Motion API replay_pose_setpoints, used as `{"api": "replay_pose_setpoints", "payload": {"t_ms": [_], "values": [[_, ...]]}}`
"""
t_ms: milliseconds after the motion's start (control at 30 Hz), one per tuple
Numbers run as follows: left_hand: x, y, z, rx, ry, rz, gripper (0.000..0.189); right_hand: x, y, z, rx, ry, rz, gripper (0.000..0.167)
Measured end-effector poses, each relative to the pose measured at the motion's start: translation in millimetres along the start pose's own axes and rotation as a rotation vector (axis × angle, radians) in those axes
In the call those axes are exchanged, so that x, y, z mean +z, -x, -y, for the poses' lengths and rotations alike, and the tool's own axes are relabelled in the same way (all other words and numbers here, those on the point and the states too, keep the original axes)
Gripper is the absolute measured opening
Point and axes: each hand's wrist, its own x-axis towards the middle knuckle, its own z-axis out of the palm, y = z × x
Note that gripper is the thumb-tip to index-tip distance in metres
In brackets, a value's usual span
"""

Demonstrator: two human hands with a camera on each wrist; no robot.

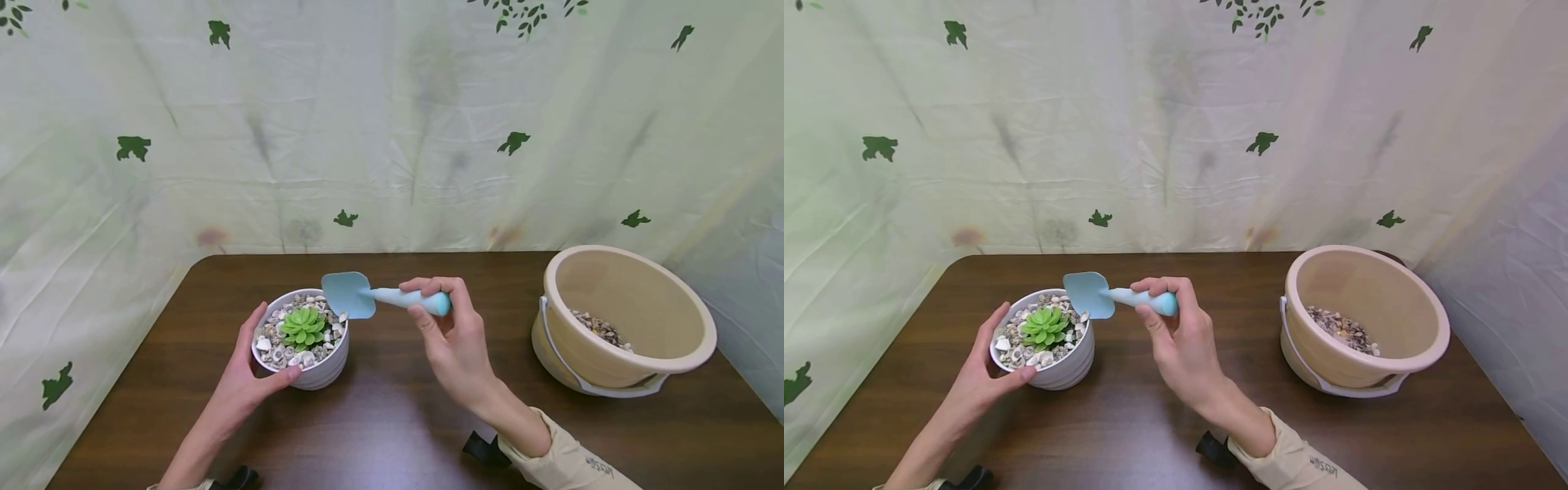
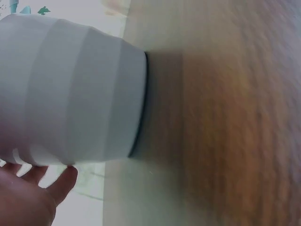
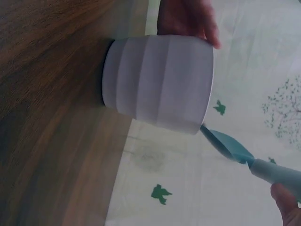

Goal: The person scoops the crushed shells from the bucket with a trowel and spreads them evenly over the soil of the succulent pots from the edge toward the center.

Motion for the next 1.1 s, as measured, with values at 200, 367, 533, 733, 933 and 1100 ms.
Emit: {"api": "replay_pose_setpoints", "payload": {"t_ms": [200,367,533,733,933,1100], "values": [[-1.3,4.5,4.3,0.062,0.002,-0.025,0.104,-8,-4.8,-1,0.061,-0.123,-0.064,0.021],[-3.2,10.0,6.8,0.084,-0.045,-0.032,0.103,-23,-8.8,2,0.136,-0.161,-0.13,0.021],[-6.8,20.4,5.4,0.114,-0.064,-0.044,0.1,-40,-12.3,5,0.2,-0.246,-0.189,0.022],[-13.7,38.8,1.9,0.128,-0.134,-0.056,0.092,-62,-14.3,10,0.231,-0.26,-0.241,0.021],[-18.8,51.8,-2.1,0.168,-0.213,-0.044,0.082,-84,-12.7,14,0.225,-0.237,-0.28,0.025],[-18.3,61.1,-11.5,0.196,-0.309,-0.021,0.063,-103,-11.9,20,0.2,-0.248,-0.305,0.027]]}}
